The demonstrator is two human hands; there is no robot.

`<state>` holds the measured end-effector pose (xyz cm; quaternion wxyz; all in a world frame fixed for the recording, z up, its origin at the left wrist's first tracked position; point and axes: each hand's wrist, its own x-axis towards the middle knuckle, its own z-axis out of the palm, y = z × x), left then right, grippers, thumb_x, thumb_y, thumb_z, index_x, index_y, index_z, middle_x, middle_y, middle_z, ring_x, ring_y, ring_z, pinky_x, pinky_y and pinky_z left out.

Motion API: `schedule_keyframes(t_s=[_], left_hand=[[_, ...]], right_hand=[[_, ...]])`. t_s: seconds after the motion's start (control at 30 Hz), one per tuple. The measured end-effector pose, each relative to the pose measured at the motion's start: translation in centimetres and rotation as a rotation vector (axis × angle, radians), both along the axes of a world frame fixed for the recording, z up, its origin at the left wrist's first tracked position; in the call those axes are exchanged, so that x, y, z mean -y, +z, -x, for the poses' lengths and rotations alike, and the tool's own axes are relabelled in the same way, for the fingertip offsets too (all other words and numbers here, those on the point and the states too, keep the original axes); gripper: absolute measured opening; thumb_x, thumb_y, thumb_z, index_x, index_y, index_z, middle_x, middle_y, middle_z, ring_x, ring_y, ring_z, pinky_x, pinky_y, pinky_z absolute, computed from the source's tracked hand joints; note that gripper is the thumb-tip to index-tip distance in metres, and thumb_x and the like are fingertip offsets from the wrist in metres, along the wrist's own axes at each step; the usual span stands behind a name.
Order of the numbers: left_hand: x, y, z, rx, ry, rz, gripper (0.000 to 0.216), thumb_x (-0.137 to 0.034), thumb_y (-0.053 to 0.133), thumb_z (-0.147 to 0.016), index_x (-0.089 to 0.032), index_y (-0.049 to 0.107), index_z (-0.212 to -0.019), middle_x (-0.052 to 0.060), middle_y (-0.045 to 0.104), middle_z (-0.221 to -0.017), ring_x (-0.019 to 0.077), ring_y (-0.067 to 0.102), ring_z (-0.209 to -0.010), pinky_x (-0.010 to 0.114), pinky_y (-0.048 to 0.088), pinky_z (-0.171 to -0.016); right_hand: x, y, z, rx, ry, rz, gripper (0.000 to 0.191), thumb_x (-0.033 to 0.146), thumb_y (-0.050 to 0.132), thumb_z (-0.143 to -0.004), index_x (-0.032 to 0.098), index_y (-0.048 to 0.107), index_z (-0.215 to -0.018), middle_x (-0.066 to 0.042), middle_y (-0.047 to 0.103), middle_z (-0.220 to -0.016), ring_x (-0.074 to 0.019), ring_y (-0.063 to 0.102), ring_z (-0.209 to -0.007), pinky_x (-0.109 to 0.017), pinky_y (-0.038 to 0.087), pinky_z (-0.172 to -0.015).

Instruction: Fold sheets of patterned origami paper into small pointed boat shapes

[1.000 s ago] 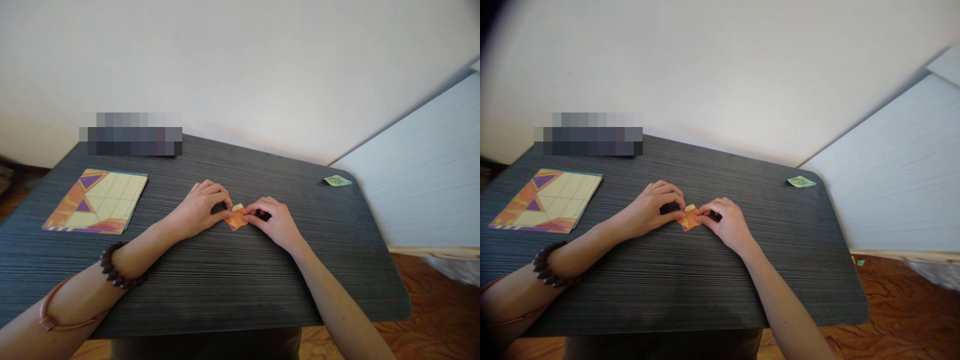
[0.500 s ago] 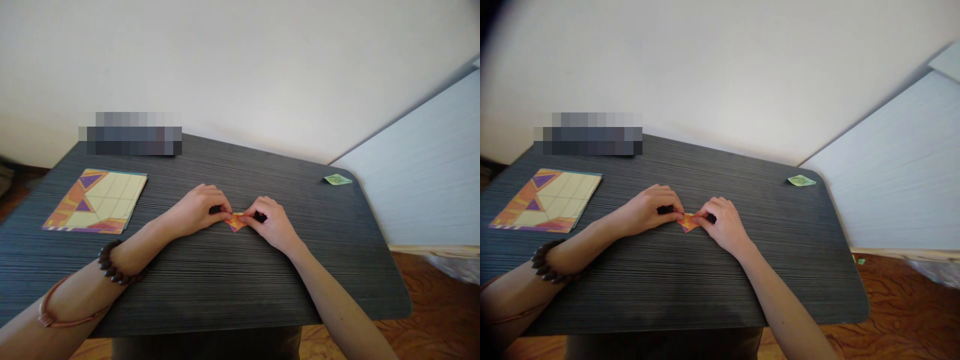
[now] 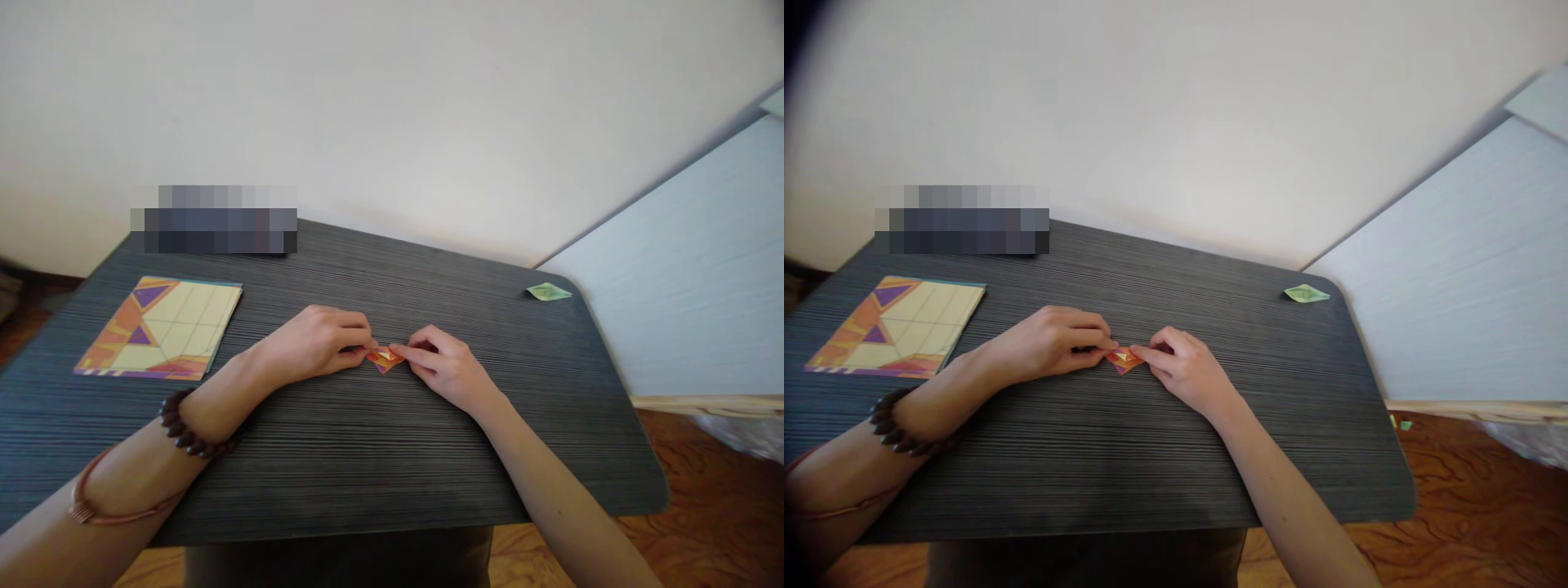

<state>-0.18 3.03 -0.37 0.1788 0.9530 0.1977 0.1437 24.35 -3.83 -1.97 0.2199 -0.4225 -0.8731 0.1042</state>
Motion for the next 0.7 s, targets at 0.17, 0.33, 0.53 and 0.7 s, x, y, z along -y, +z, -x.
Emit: schedule_keyframes(t_s=[0.17, 0.33, 0.53, 0.7], left_hand=[[0.1, 0.07, 0.09, -0.039, 0.006, -0.015, 0.026, -0.025, 0.043, -0.091, -0.026, 0.063, -0.108, 0.002, 0.064, -0.096, 0.0115, 0.061, -0.076, 0.022, 0.044, -0.072], [0.02, 0.36, 0.11, -0.077, 0.009, -0.054, 0.023, -0.026, 0.045, -0.09, -0.026, 0.065, -0.102, 0.001, 0.062, -0.096, 0.0117, 0.059, -0.078, 0.021, 0.043, -0.07], [-0.08, 0.75, 0.1, -0.089, -0.04, -0.062, 0.021, -0.022, 0.045, -0.089, -0.023, 0.065, -0.097, 0.002, 0.061, -0.096, 0.0123, 0.058, -0.081, 0.021, 0.044, -0.072], [-0.06, 0.49, 0.03, -0.037, -0.025, -0.03, 0.02, -0.021, 0.046, -0.088, -0.021, 0.066, -0.093, 0.003, 0.062, -0.094, 0.0128, 0.058, -0.081, 0.022, 0.044, -0.073]], right_hand=[[0.31, 0.28, 0.16, 0.089, -0.001, -0.048, 0.032, 0.021, 0.043, -0.092, 0.031, 0.061, -0.117, -0.004, 0.056, -0.091, -0.0124, 0.05, -0.074, -0.026, 0.045, -0.065], [0.23, 0.33, 0.25, 0.111, 0.017, -0.06, 0.033, 0.02, 0.042, -0.093, 0.031, 0.06, -0.118, -0.004, 0.055, -0.092, -0.0124, 0.048, -0.074, -0.027, 0.045, -0.067], [0.17, 0.2, 0.23, 0.124, 0.017, -0.062, 0.034, 0.019, 0.043, -0.091, 0.031, 0.06, -0.118, -0.004, 0.055, -0.094, -0.0126, 0.048, -0.076, -0.027, 0.044, -0.069], [0.37, 0.15, 0.2, 0.126, -0.01, -0.085, 0.03, 0.021, 0.044, -0.092, 0.032, 0.064, -0.112, -0.003, 0.058, -0.091, -0.0117, 0.048, -0.071, -0.027, 0.043, -0.065]])
